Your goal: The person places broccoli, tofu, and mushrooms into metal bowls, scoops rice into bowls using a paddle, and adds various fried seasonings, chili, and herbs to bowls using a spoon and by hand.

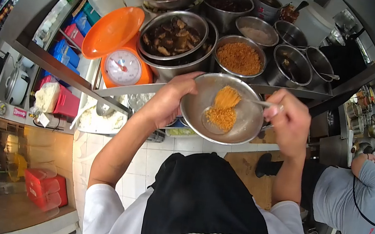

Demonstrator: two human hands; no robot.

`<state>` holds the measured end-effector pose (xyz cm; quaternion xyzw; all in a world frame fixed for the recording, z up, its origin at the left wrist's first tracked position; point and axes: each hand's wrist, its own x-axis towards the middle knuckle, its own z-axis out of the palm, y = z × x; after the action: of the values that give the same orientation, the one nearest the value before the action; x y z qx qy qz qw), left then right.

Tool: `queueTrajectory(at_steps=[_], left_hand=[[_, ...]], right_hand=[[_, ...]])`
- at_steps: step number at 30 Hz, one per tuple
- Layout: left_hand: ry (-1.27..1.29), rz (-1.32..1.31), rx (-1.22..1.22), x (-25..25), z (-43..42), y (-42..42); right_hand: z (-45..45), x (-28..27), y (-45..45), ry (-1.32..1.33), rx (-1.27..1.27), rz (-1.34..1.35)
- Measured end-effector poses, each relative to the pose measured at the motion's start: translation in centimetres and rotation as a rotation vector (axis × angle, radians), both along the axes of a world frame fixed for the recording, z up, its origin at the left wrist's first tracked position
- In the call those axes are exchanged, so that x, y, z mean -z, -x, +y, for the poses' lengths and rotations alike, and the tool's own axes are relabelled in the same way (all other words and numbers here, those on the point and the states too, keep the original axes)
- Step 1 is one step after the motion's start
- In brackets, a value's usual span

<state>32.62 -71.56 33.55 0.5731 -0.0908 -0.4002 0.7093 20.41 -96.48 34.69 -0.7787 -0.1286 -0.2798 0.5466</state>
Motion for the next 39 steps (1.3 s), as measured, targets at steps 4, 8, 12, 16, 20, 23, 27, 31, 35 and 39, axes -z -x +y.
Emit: queueTrajectory(at_steps=[4, 8, 12, 16, 20, 23, 27, 31, 35, 39], left_hand=[[0.007, -0.045, -0.009, -0.1, -0.2, 0.2], [0.026, -0.063, -0.052, -0.1, -0.8, 1.0], [0.006, -0.067, -0.081, -0.4, -0.9, 1.1], [-0.006, -0.049, -0.102, -0.4, -0.5, 1.1], [0.038, -0.052, -0.082, 0.0, -0.4, 1.2], [0.049, -0.046, -0.089, 0.3, -0.3, 1.3], [0.044, -0.055, -0.088, 1.0, 0.0, 1.4], [0.088, -0.081, -0.093, 0.7, 0.0, 2.1], [0.088, -0.084, -0.111, 0.8, 0.0, 2.1], [0.094, -0.060, -0.061, 0.9, -0.7, 2.0]], right_hand=[[-0.2, -1.2, 0.2, 0.363, 0.025, -0.184], [-1.6, -0.9, -3.6, 0.349, 0.216, -0.162], [-0.2, 1.0, -5.2, 0.182, 0.141, -0.010], [-0.1, 2.8, -5.7, -0.339, 0.160, 0.052], [-1.0, 2.2, -4.7, -0.548, 0.210, 0.057], [-1.6, 1.5, -2.6, -0.529, 0.128, 0.057], [-1.4, 0.3, 0.9, 0.161, -0.015, -0.006], [-1.1, -0.5, 2.0, 0.330, -0.034, -0.155], [-2.1, -0.9, 1.8, 0.279, 0.059, -0.207], [-5.3, -2.7, -1.8, -0.281, 0.253, -0.092]])
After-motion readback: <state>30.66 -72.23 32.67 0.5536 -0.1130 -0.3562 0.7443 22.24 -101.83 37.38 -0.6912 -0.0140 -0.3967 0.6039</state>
